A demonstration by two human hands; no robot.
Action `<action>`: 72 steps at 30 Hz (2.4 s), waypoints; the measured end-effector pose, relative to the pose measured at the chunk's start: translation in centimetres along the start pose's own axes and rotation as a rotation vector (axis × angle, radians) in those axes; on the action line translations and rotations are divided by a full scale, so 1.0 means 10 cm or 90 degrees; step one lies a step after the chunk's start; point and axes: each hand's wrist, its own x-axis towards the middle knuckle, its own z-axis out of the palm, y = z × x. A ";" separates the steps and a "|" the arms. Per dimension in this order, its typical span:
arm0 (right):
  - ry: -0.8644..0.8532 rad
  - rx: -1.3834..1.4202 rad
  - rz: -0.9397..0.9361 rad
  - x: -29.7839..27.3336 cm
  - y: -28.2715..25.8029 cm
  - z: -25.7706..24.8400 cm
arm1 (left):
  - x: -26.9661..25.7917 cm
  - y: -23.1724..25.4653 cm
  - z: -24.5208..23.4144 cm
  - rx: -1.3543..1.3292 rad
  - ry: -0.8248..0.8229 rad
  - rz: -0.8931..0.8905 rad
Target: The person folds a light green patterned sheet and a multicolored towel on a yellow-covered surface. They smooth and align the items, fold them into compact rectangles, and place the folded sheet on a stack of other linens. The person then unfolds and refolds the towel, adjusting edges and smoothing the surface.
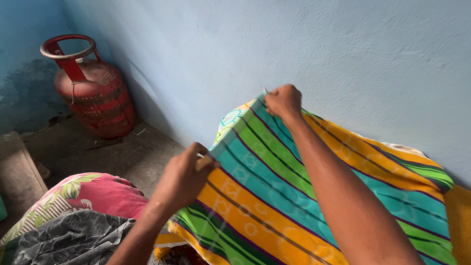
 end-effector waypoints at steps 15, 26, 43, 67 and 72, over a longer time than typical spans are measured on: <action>-0.144 -0.025 -0.359 -0.83 0.45 -0.33 | 0.31 -0.06 0.31 0.378 0.040 0.066; 0.193 -0.357 0.034 -2.56 2.25 -2.44 | 0.78 1.45 2.50 0.091 -0.207 0.404; -0.001 0.178 0.240 -3.38 2.08 -2.76 | 1.35 2.60 4.27 0.385 -0.381 0.899; -0.344 0.439 0.358 -4.19 1.54 -3.00 | 1.75 2.82 4.46 0.249 -0.460 0.829; -0.217 0.284 0.326 -4.18 2.22 -3.45 | 2.02 2.88 4.20 0.116 -0.393 0.739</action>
